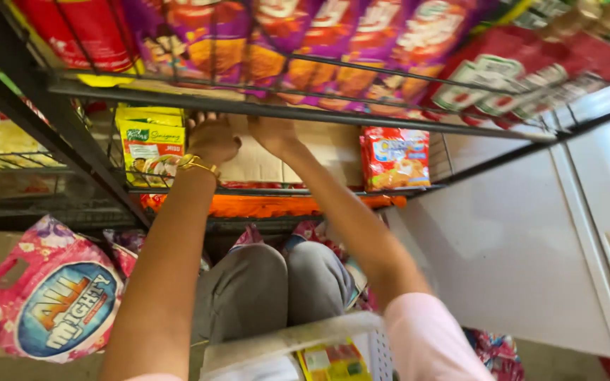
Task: The recorder is organizing and stocking condiment and seasoning packets on grocery store shelves.
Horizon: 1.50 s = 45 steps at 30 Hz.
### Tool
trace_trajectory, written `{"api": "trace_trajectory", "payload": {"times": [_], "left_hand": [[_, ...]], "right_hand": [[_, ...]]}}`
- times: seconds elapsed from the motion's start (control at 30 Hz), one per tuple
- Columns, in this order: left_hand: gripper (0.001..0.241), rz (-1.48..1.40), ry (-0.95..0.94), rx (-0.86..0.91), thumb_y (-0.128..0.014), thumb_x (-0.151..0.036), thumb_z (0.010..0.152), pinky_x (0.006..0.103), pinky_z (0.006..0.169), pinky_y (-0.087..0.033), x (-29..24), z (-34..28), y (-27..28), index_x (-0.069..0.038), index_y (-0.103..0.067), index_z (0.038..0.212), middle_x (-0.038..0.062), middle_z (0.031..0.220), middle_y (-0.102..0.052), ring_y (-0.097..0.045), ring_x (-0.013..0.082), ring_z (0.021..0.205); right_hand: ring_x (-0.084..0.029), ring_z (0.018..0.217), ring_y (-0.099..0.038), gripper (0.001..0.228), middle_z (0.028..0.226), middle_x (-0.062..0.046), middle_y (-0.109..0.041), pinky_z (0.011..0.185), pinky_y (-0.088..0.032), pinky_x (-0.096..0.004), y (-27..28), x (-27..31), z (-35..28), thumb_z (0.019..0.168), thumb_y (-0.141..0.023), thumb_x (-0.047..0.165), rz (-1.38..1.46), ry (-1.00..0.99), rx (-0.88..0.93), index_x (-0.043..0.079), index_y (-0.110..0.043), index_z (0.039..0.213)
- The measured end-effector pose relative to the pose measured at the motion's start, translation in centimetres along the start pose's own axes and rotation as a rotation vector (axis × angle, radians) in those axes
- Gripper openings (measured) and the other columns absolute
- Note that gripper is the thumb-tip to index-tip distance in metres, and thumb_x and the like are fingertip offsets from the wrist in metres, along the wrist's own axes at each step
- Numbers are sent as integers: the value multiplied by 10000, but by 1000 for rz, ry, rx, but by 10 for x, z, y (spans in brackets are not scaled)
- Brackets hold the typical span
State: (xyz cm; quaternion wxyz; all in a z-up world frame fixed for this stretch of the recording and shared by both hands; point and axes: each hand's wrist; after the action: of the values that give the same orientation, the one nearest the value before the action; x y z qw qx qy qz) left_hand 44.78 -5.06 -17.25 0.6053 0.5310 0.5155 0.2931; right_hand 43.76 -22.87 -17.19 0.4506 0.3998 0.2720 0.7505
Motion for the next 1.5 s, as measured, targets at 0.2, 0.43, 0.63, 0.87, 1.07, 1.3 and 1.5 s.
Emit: {"api": "trace_trajectory", "payload": {"times": [0.2,0.43,0.63,0.87,1.07,1.3,1.5], "left_hand": [[670,-111,-88,-174,-637,-388,906,585,1072,-345,-7,-16,19,19,-494,1418,293,1489,-452,-425,494,1339],[221,-339,-582,-349,-631,-99,961,487,1027,-519,-51,-151,97,-4,-711,1144,188,1201,-706,-666,386,1146],[258,-817,-387,-17,-662,-157,1005,330,842,-563,-74,-303,148,-82,-695,1250,99,1111,-747,-736,257,957],[171,-733,-583,-37,-671,-116,1085,336,949,-553,-109,-395,170,-45,-724,1231,126,1226,-741,-731,264,1115],[166,-777,-624,-117,-662,-38,1070,338,917,-559,-137,-417,159,-30,-698,1231,130,1143,-734,-711,281,1021],[231,-905,-516,87,-650,26,999,321,824,-581,-139,-426,140,-48,-714,1208,130,1051,-751,-747,239,940],[230,-967,-596,124,-621,1,1005,350,970,-587,-141,-440,151,-42,-683,1222,140,1186,-730,-740,269,1132]], "right_hand": [[-417,1062,-604,175,1103,-212,-667,938,-488,-485,213,91,-85,906,-685,83,178,242,255,4,-680,1062],[-271,1024,-658,162,1109,-112,-724,870,-529,-388,344,88,-211,975,-683,168,381,-23,528,39,-718,1066],[-100,922,-586,254,1034,-34,-728,802,-494,-296,372,109,-302,1044,-607,230,586,-639,483,42,-742,1148],[-90,1003,-658,353,1062,-35,-764,917,-512,-257,343,145,-349,1100,-525,284,714,-762,226,11,-749,1111],[-113,936,-641,228,1028,-60,-747,874,-510,-285,348,163,-341,1077,-608,193,609,-765,12,14,-749,1094],[-275,1068,-687,394,1141,-111,-706,926,-541,-331,374,195,-339,807,-657,-193,321,-231,-15,58,-686,1109],[-293,1191,-689,401,1216,-109,-726,1034,-554,-388,368,206,-330,812,-660,-155,371,-172,258,22,-699,1169]]}}
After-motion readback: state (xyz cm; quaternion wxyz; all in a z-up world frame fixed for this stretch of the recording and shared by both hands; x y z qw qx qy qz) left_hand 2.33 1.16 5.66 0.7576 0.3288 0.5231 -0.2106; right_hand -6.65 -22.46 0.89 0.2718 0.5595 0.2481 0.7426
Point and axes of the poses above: each hand's wrist, its own z-axis towards the middle knuckle, its own y-axis out of the back of the hand, x = y × z
